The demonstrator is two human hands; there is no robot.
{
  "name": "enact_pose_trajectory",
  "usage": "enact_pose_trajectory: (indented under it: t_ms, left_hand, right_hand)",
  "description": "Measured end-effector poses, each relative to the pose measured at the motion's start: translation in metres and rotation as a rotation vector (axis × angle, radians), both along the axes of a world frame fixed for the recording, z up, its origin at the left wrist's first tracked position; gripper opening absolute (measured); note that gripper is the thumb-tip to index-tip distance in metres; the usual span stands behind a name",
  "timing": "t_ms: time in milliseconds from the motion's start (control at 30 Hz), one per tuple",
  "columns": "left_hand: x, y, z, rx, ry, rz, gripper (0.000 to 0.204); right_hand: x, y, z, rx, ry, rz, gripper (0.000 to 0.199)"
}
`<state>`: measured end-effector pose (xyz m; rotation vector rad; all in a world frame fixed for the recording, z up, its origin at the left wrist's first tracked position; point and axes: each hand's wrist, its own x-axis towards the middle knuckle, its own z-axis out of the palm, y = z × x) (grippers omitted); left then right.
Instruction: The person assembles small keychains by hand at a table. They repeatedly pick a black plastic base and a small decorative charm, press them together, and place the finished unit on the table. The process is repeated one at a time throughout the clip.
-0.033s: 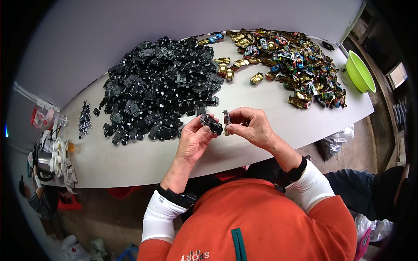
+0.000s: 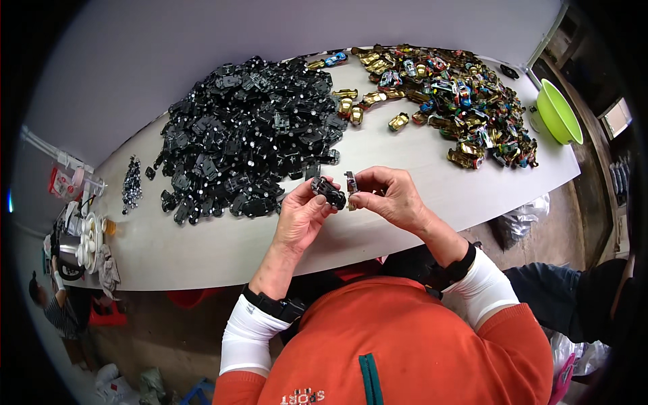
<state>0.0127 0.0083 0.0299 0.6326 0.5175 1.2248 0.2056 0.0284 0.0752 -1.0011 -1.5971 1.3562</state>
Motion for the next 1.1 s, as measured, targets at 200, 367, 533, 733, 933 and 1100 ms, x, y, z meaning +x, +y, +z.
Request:
enact_pose_trajectory:
  t_ms: [200,367,533,733,933,1100]
  left_hand:
    - [0.002,-0.001,0.002,0.018,0.037,-0.022,0.030]
    - [0.004,-0.002,0.002,0.026,0.048,0.003,0.028]
    - [0.007,-0.004,0.013,0.105,0.103,0.001,0.029]
    - [0.004,-0.007,0.018,0.173,0.242,0.049,0.029]
    - [0.007,-0.007,0.022,0.233,0.316,0.103,0.029]
    - [0.012,-0.005,0.027,0.304,0.370,0.095,0.028]
  right_hand:
    - [-0.001,-0.001,0.002,0.059,-0.070,-0.013,0.021]
    - [-0.002,-0.004,0.003,0.157,-0.153,-0.040,0.021]
    - [-0.006,-0.009,0.010,0.371,-0.196,-0.033,0.031]
    - [-0.009,-0.010,0.010,0.566,-0.249,0.061,0.049]
    - [-0.012,-0.010,0.013,0.560,-0.252,0.063,0.047]
    - [-0.007,-0.012,0.014,0.543,-0.217,0.043,0.049]
